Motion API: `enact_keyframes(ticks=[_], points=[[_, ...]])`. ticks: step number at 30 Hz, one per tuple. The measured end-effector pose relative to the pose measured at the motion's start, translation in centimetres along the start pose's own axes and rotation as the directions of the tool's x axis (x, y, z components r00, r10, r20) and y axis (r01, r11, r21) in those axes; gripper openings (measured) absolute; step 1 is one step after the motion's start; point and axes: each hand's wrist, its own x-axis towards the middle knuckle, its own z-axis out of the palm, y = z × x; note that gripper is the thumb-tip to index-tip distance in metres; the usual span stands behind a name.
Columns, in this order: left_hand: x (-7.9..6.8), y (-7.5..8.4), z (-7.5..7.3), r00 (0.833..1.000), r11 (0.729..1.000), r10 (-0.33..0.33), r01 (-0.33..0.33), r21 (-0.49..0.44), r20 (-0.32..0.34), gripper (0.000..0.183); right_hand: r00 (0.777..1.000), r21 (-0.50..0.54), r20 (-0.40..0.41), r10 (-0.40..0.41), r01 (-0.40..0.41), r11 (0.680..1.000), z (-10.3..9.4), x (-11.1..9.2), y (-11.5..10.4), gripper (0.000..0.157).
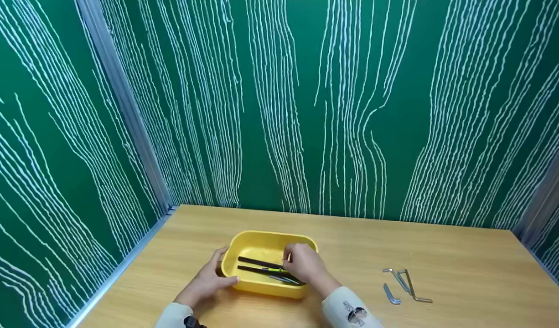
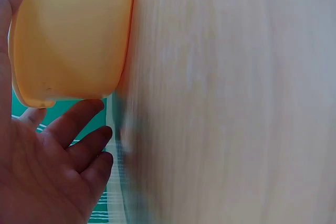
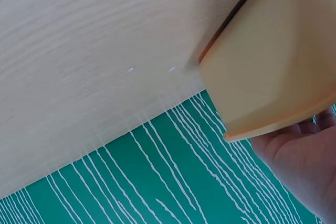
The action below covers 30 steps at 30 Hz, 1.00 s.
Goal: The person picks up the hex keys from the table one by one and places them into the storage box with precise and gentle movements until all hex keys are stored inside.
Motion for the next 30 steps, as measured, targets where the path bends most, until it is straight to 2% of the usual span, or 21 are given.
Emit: enact_keyframes(ticks=[6, 9, 17, 30], points=[[0.0, -0.3, 0.0, 0.998, 0.998, 0.059, -0.059, 0.01, 0.016, 0.101, 0.997, -0.087, 0.017, -0.075, 0.076, 0.993, 0.8, -0.1, 0.3, 0.01], [0.0, -0.4, 0.0, 0.996, 0.996, 0.085, -0.085, 0.009, 0.019, 0.101, 0.996, -0.122, 0.017, -0.083, 0.084, 0.989, 1.0, 0.0, 0.4, 0.01], [0.0, -0.4, -0.2, 0.998, 0.998, 0.059, -0.059, 0.002, 0.023, 0.099, 0.998, -0.123, 0.061, -0.003, 0.01, 0.992, 1.3, 0.5, 0.5, 0.011], [-0.2, 0.1, 0.0, 1.0, 1.0, 0.025, -0.025, 0.003, 0.017, 0.1, 0.999, -0.275, 0.046, -0.025, 0.037, 0.961, 1.8, 0.3, 0.9, 0.01]])
